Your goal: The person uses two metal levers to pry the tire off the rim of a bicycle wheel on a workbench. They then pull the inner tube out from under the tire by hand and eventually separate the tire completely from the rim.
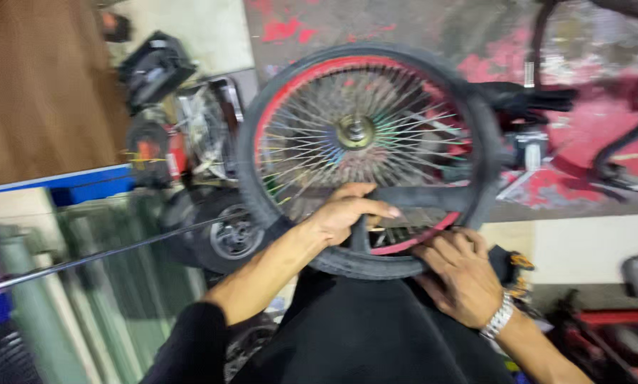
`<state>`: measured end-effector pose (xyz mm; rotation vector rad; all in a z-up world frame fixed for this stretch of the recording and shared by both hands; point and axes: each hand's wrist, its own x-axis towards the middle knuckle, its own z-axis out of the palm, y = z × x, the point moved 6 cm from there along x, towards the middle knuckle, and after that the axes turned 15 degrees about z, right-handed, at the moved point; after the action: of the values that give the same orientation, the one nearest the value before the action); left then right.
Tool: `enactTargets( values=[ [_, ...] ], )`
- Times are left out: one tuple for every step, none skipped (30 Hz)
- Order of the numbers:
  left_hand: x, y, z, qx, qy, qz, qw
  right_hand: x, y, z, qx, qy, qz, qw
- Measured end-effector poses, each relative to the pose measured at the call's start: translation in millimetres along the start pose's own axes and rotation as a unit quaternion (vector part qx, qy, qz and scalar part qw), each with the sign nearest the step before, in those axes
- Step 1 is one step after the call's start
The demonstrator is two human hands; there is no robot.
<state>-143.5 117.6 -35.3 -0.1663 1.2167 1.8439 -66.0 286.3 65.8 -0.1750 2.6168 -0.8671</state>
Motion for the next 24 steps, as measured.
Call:
enactTargets(
  values=[
    [-3.9,8.9,0.6,0.047,-0.011,0.011,0.999,3.9,-6.9,3.5,0.025,0.004,0.001,1.0],
    [-3.8,16.9,7.0,0.077,-0.056,0.035,0.995,2.0,-5.3,0.0,0.033,0.01,0.013,0.999],
    [-7.7,26.2,8.4,0.106,-0.101,0.06,0.987,-0.2,-2.6,-3.1,0.041,0.017,0.025,0.999],
    [-15.2,32.2,9.9,0.139,-0.141,0.079,0.977,-2.1,-4.6,3.3,0.03,-0.007,0.036,0.999],
    [-17.2,29.7,10.7,0.198,-0.137,0.055,0.969,-3.2,-6.9,10.3,0.02,-0.031,0.047,0.998],
    [-9.5,31.1,10.9,0.258,-0.137,0.042,0.955,2.9,-4.6,13.4,0.0,-0.048,0.055,0.997],
    [-1.8,32.6,10.0,0.318,-0.135,0.03,0.938,10.1,-6.0,13.1,0.014,-0.037,0.037,0.999],
    [6.9,31.9,16.3,0.409,-0.147,0.06,0.898,12.7,-9.7,16.0,0.032,-0.032,0.021,0.999],
    [23.1,26.2,29.4,0.496,-0.159,0.091,0.849,13.5,-13.1,17.8,0.05,-0.027,0.004,0.998],
    [37.2,18.9,43.4,0.579,-0.163,0.12,0.79,14.1,-16.9,15.0,0.05,0.012,-0.021,0.998],
    [51.1,7.5,55.8,0.613,-0.157,0.119,0.765,14.0,-20.0,11.8,0.05,0.05,-0.046,0.996],
    [66.1,-1.2,62.8,0.648,-0.147,0.119,0.738,14.8,-20.6,8.5,0.049,0.089,-0.075,0.992],
    [78.3,-8.6,63.5,0.607,-0.13,0.115,0.776,21.0,-13.2,13.2,0.054,0.069,-0.038,0.995],
    [88.8,-15.5,64.3,0.563,-0.119,0.114,0.81,26.7,-5.3,19.0,0.057,0.051,0.004,0.997],
    [96.1,-20.3,61.6,0.518,-0.108,0.112,0.841,30.0,3.5,25.0,0.06,0.033,0.046,0.997],
    [99.5,-21.8,57.3,0.509,-0.096,0.126,0.846,27.5,8.8,26.5,0.059,0.047,0.044,0.996],
    [98.3,-21.2,52.2,0.501,-0.083,0.14,0.85,23.0,13.9,28.3,0.059,0.061,0.041,0.996],
    [93.7,-16.5,44.9,0.492,-0.071,0.151,0.855,20.5,17.2,32.3,0.061,0.073,0.039,0.995],
    [91.2,-10.7,31.8,0.48,-0.049,0.124,0.867,22.0,24.3,38.7,0.061,0.071,0.043,0.995],
    [83.8,-6.4,16.9,0.465,-0.026,0.094,0.88,18.9,33.4,47.5,0.063,0.066,0.049,0.995],
    [73.7,-1.4,0.5,0.45,-0.004,0.063,0.891,15.3,43.4,57.4,0.065,0.06,0.054,0.995],
    [59.9,10.6,-15.3,0.376,0.057,0.093,0.92,16.1,55.9,64.5,0.097,0.061,0.066,0.991],
    [39.3,20.9,-32.6,0.298,0.116,0.122,0.94,14.9,69.5,70.1,0.13,0.062,0.078,0.987],
    [11.8,41.3,-53.2,0.282,0.122,0.187,0.933,10.4,83.9,75.7,0.159,0.062,0.093,0.981]
  ],
)
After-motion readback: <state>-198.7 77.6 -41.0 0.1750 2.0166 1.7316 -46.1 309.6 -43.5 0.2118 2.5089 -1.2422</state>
